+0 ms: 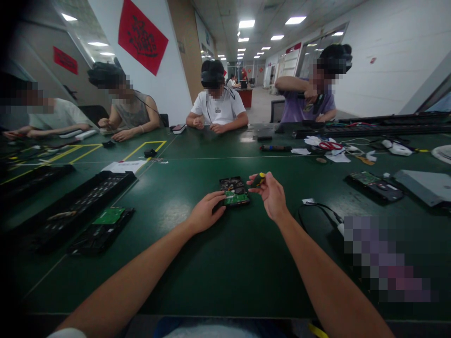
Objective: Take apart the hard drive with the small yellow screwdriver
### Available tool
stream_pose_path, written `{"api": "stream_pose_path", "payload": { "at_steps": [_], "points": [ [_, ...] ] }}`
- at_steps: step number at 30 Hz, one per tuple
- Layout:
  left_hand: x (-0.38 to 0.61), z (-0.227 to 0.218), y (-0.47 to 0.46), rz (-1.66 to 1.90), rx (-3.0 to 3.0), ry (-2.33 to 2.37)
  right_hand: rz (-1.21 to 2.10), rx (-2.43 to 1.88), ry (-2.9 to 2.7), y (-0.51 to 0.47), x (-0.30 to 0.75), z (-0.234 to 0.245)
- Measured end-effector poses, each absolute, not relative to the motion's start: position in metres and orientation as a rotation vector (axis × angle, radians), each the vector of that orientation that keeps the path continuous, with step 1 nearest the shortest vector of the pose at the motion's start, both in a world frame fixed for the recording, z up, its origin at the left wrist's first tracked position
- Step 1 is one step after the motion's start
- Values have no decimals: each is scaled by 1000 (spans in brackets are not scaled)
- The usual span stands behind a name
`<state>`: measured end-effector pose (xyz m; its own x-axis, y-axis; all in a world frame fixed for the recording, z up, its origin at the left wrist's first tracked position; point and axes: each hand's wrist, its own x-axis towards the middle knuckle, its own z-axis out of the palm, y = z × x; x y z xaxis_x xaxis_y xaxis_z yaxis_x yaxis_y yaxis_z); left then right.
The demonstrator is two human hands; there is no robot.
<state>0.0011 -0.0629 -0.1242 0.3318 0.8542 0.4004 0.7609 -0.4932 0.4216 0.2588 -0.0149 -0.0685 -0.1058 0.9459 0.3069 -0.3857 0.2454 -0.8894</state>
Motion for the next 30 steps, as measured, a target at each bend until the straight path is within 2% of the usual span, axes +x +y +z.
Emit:
{"api": "stream_pose_path", "payload": {
  "at_steps": [13,30],
  "points": [
    [0,-128,-61,886,2446,1475,1112,-755,-1250,-9,267,-76],
    [0,-131,-61,904,2457,1438,1234,-681,-1146,-9,263,-77]
  ]
}}
